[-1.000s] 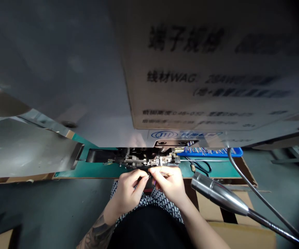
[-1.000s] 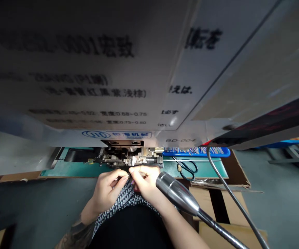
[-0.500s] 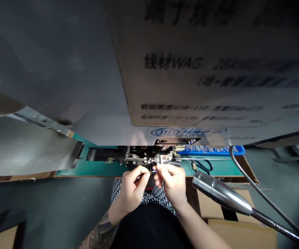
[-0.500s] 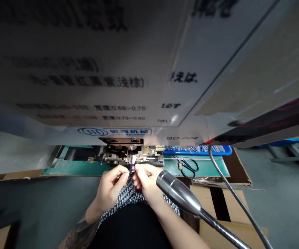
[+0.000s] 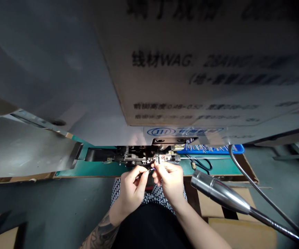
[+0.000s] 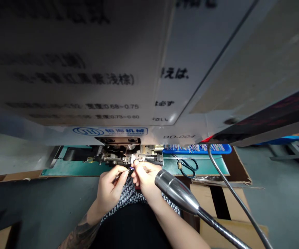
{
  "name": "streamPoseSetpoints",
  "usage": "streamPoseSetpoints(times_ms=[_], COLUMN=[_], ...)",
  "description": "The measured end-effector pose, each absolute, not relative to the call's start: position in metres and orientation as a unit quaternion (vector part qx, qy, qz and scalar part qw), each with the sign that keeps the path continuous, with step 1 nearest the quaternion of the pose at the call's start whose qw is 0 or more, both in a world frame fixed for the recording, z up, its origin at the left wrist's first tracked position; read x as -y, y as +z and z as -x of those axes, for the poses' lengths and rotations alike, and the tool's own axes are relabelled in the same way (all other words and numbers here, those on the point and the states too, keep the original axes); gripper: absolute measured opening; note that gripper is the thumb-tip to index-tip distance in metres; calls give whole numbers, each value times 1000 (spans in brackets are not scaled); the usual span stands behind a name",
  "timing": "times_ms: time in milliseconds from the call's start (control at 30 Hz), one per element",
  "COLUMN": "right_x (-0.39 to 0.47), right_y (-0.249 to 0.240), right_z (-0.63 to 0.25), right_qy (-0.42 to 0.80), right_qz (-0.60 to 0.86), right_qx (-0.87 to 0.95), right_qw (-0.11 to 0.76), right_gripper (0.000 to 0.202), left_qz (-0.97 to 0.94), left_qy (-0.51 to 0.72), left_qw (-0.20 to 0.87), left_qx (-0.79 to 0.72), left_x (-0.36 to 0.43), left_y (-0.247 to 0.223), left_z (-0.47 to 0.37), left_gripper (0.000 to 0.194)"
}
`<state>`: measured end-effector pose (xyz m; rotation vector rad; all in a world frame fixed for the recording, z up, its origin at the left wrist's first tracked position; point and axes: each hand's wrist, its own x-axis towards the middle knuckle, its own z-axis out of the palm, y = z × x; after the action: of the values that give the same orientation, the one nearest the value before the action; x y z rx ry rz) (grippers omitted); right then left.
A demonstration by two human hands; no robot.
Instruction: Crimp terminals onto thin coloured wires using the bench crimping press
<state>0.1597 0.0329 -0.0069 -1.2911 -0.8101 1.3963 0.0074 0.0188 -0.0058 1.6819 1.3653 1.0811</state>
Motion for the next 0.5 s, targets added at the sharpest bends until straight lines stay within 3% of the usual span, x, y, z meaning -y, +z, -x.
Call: streamPoseSetpoints(times_ms=[200,400,500], right_x=[-33,-24,-23], right_y=[8,7,6], right_z=[-161,-163,-165], right_qy=[585,551,523], right_qz=[545,534,545], right_qx=[342,371,381], right_qw=[493,523,534], right_gripper=[40,32,25], left_qz=[-693,-592,-567], left_qy=[399,366,356], left_qw=[323,529,561], left_qx=[-506,-486,-487], left_x=[-20,-25,-26], left_y=[-11,0,5], left_z=[2,6,6], left_gripper=[17,39,42])
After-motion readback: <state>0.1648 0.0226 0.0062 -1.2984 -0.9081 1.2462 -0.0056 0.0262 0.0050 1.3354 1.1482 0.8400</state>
